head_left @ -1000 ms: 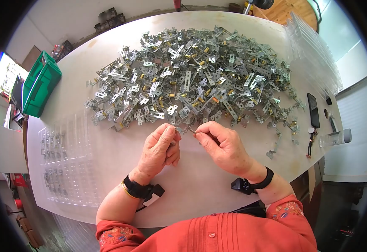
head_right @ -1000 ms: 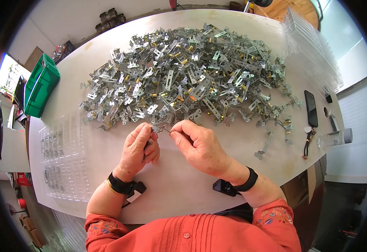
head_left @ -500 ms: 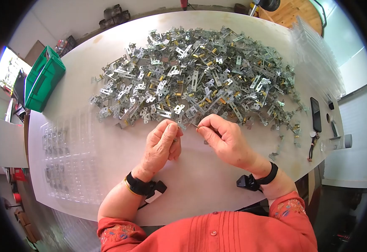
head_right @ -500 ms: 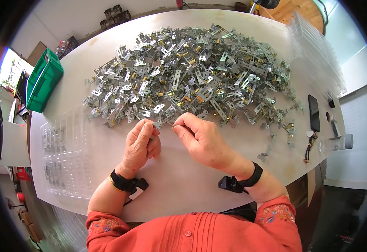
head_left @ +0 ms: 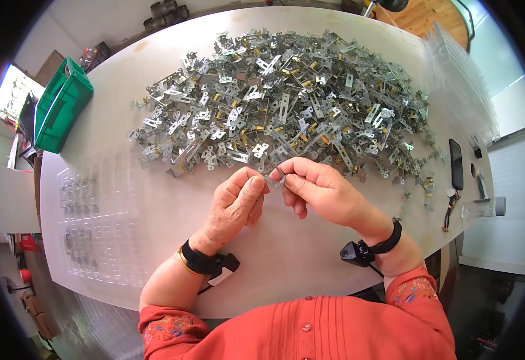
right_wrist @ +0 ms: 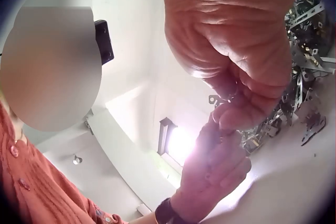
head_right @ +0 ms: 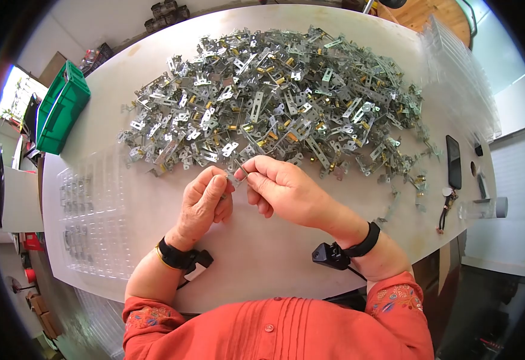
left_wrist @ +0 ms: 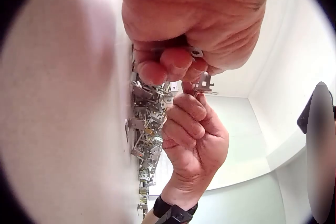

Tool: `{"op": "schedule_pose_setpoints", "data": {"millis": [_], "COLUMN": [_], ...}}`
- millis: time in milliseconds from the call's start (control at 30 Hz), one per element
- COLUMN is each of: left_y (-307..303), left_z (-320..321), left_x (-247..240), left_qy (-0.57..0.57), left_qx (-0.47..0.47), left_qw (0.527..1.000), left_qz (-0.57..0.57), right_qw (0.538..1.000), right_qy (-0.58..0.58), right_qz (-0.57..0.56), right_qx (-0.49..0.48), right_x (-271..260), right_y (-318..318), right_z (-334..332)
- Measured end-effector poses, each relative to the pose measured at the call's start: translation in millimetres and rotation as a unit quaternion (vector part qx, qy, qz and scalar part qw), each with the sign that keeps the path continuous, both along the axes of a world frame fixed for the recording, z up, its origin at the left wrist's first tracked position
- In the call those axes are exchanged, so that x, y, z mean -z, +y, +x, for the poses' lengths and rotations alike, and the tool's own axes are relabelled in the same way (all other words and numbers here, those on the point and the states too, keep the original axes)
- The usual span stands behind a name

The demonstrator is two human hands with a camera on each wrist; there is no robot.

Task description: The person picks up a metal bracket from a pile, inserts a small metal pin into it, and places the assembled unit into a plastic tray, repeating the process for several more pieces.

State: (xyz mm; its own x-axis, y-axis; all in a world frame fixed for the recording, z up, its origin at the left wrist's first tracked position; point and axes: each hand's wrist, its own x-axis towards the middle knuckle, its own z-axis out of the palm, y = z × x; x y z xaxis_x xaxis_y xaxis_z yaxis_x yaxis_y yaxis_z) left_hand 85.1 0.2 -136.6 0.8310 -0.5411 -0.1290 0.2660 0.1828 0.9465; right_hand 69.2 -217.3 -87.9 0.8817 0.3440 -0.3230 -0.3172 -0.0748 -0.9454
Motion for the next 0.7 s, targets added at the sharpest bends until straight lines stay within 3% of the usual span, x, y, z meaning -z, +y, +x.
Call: {"op": "schedule_pose_setpoints", "data": {"millis": [67, 267, 333, 400, 467, 533, 600, 700], "left_y": [0, -2, -4, -3, -2, 1, 2, 5], "left_z": [-1, -4, -3, -6, -7, -3, 0, 2], "left_x": [-1, -2, 1, -5, -9, -5, -5, -5], "left_qy": [-0.008, -0.075, -0.210, -0.191, 0.024, 0.070, 0.117, 0.164], "left_qx": [0.008, 0.055, 0.078, 0.096, 0.114, 0.098, 0.087, 0.091], "left_qw": [1.000, 0.993, 0.972, 0.973, 0.993, 0.992, 0.987, 0.976], "left_qz": [0.012, 0.066, 0.068, 0.089, 0.023, -0.019, -0.060, -0.107], "right_qw": [0.995, 0.999, 0.999, 0.995, 0.980, 0.975, 0.934, 0.911], "right_qy": [0.063, 0.034, -0.020, -0.075, -0.166, -0.188, -0.349, -0.396], "right_qz": [0.076, 0.005, -0.032, -0.070, 0.041, 0.071, -0.072, -0.101], "right_qx": [-0.007, -0.014, 0.002, 0.019, 0.101, 0.096, -0.022, -0.051], "right_x": [-4, -2, 4, 4, -1, -11, -22, -23], "right_y": [-3, -4, -4, -4, -4, -9, -15, -10], "right_z": [1, 0, -2, -3, -4, -6, -7, -10]}}
